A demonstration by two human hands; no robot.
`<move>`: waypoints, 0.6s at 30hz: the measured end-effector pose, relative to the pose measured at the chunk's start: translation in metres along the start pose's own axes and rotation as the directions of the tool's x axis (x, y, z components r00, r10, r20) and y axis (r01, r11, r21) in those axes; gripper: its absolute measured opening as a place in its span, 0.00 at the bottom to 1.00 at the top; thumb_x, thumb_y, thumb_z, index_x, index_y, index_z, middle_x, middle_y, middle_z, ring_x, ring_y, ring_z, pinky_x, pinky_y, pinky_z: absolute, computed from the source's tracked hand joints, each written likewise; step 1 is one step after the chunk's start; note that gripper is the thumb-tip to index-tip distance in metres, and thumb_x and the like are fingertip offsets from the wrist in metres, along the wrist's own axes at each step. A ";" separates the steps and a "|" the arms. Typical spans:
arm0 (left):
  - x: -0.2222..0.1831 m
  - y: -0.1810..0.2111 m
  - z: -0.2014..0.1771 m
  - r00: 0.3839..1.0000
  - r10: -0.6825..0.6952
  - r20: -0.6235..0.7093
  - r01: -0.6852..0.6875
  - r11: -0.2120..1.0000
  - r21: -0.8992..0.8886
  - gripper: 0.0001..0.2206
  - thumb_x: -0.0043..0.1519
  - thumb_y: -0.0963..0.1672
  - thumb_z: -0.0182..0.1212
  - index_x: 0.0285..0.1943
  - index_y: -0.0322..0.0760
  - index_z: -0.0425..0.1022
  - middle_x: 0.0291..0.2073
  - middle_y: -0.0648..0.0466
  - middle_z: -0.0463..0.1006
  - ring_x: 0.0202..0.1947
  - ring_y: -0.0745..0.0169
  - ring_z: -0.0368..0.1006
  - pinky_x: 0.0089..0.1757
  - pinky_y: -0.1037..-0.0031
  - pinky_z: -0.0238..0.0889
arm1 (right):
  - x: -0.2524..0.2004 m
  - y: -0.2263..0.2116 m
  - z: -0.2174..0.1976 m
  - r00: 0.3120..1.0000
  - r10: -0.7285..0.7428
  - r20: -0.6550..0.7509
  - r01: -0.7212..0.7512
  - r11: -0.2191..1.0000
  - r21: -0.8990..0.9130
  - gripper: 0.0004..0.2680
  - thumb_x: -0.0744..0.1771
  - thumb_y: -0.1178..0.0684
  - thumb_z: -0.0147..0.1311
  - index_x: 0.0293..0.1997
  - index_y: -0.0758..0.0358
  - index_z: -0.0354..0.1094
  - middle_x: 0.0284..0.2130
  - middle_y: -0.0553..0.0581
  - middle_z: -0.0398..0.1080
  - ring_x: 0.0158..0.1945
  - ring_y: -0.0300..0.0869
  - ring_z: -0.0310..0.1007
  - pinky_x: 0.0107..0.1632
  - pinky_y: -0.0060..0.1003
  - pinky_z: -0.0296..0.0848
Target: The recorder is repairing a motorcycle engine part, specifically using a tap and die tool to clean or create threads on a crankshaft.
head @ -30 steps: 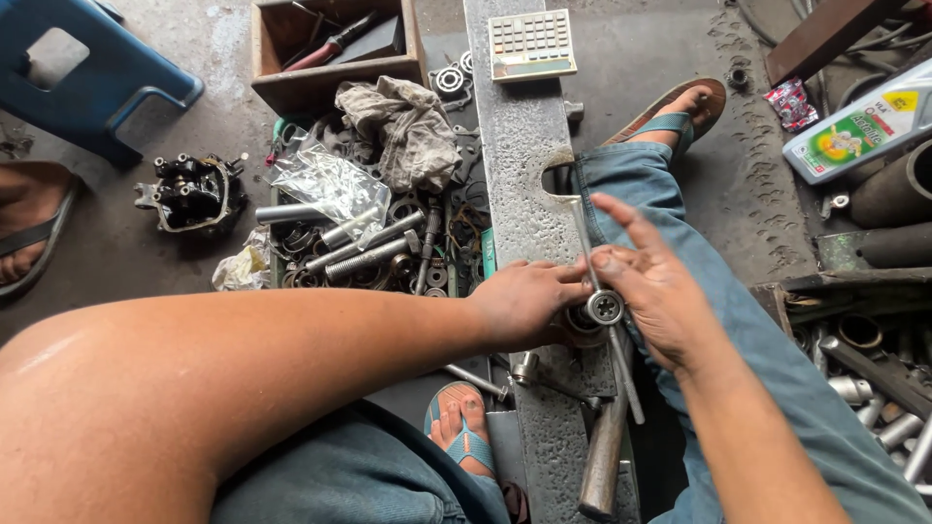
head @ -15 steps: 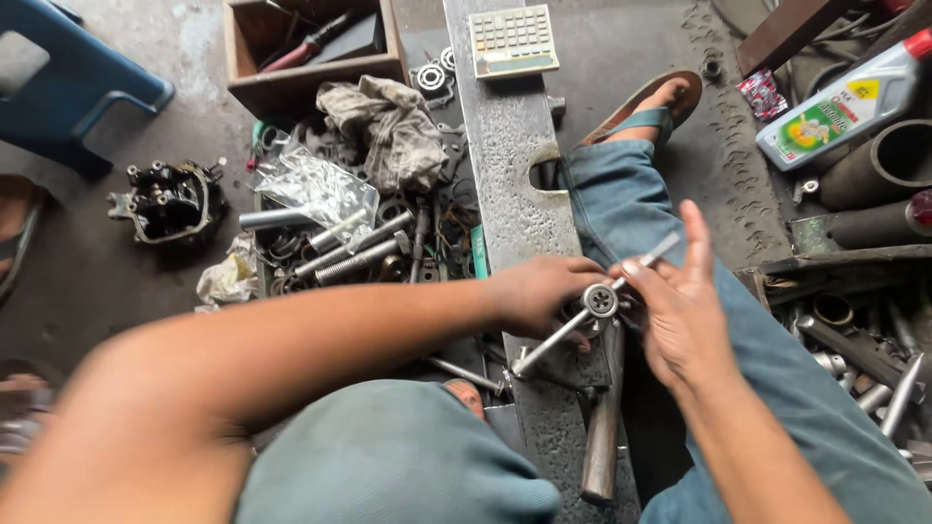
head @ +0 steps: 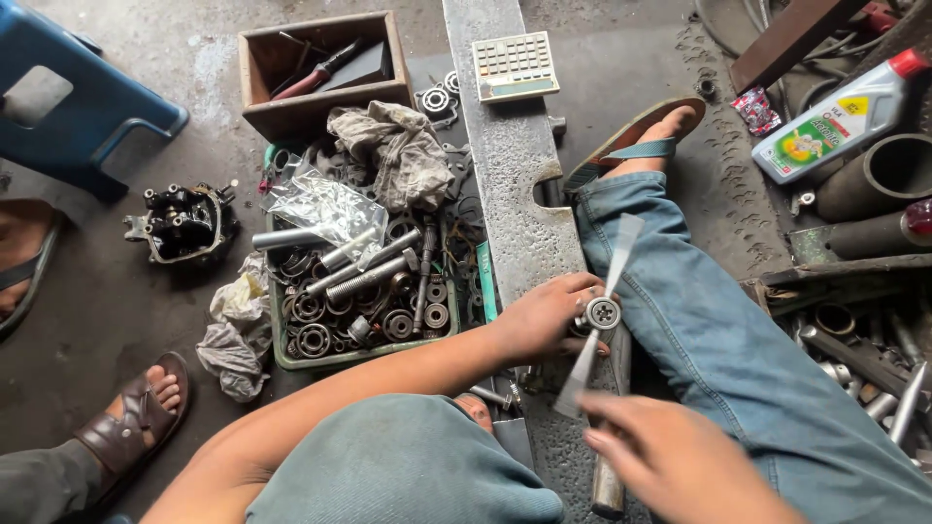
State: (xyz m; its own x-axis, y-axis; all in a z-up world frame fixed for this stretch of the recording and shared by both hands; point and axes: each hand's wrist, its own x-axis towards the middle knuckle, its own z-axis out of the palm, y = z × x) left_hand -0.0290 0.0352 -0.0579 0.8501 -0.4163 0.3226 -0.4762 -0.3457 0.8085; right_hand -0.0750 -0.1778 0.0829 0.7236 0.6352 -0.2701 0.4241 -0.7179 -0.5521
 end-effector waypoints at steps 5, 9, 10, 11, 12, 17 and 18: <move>-0.008 -0.020 0.014 0.999 0.029 -0.022 -0.031 0.997 -0.072 0.20 0.66 0.47 0.63 0.67 0.40 0.73 0.59 0.47 0.74 0.63 0.46 0.72 0.63 0.63 0.66 | 0.077 -0.054 -0.036 0.981 0.096 0.166 -0.014 0.898 -0.440 0.12 0.68 0.44 0.48 0.57 0.46 0.70 0.28 0.57 0.77 0.35 0.52 0.79 0.41 0.50 0.76; -0.001 -0.002 -0.002 0.997 0.067 -0.036 -0.066 0.998 0.023 0.26 0.56 0.52 0.72 0.60 0.38 0.73 0.60 0.45 0.74 0.61 0.42 0.70 0.61 0.60 0.63 | 0.106 -0.020 -0.076 0.990 0.024 0.141 0.081 0.721 -0.688 0.08 0.65 0.49 0.51 0.45 0.53 0.72 0.33 0.57 0.77 0.38 0.51 0.80 0.39 0.49 0.78; 0.000 -0.003 -0.002 0.998 -0.036 0.043 0.037 0.999 -0.007 0.25 0.57 0.52 0.71 0.60 0.40 0.74 0.57 0.48 0.76 0.59 0.46 0.73 0.59 0.62 0.66 | 0.108 -0.004 -0.083 0.985 0.034 0.167 0.105 0.648 -0.755 0.08 0.64 0.51 0.52 0.44 0.53 0.73 0.34 0.56 0.77 0.39 0.51 0.80 0.40 0.48 0.79; 0.002 0.000 -0.004 0.999 -0.034 0.041 0.034 0.999 -0.005 0.25 0.57 0.52 0.71 0.60 0.40 0.74 0.57 0.48 0.76 0.59 0.46 0.73 0.59 0.62 0.66 | 0.104 0.021 -0.083 0.986 0.032 0.164 0.105 0.646 -0.756 0.08 0.64 0.51 0.52 0.44 0.53 0.73 0.34 0.56 0.77 0.39 0.51 0.80 0.40 0.48 0.79; 0.004 0.003 -0.005 0.999 -0.029 0.042 0.027 0.999 0.032 0.27 0.55 0.53 0.72 0.61 0.39 0.73 0.56 0.46 0.75 0.58 0.44 0.71 0.59 0.60 0.64 | 0.104 0.032 -0.087 0.972 0.042 0.230 0.145 0.665 -0.733 0.08 0.64 0.51 0.51 0.45 0.53 0.73 0.34 0.57 0.77 0.39 0.51 0.80 0.40 0.48 0.79; 0.001 0.007 -0.009 1.000 -0.011 0.028 0.010 1.000 0.028 0.29 0.55 0.53 0.73 0.62 0.40 0.72 0.57 0.47 0.75 0.60 0.43 0.71 0.60 0.60 0.64 | 0.074 -0.019 -0.085 0.823 0.067 0.564 0.315 0.772 -0.552 0.09 0.66 0.51 0.50 0.49 0.51 0.72 0.34 0.58 0.76 0.40 0.51 0.79 0.40 0.48 0.78; 0.001 0.006 -0.007 1.000 -0.016 0.024 0.015 0.999 0.033 0.28 0.54 0.52 0.73 0.61 0.40 0.72 0.57 0.46 0.75 0.60 0.43 0.71 0.60 0.59 0.63 | 0.062 -0.032 -0.085 0.786 0.070 0.615 0.332 0.791 -0.514 0.09 0.67 0.51 0.50 0.50 0.50 0.72 0.34 0.58 0.76 0.40 0.51 0.79 0.40 0.48 0.77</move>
State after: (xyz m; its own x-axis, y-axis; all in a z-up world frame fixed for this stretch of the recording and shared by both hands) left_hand -0.0293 0.0382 -0.0491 0.8517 -0.4309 0.2981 -0.4707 -0.3794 0.7966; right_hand 0.0029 -0.1393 0.1510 0.2631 0.6243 -0.7355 0.8554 -0.5035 -0.1214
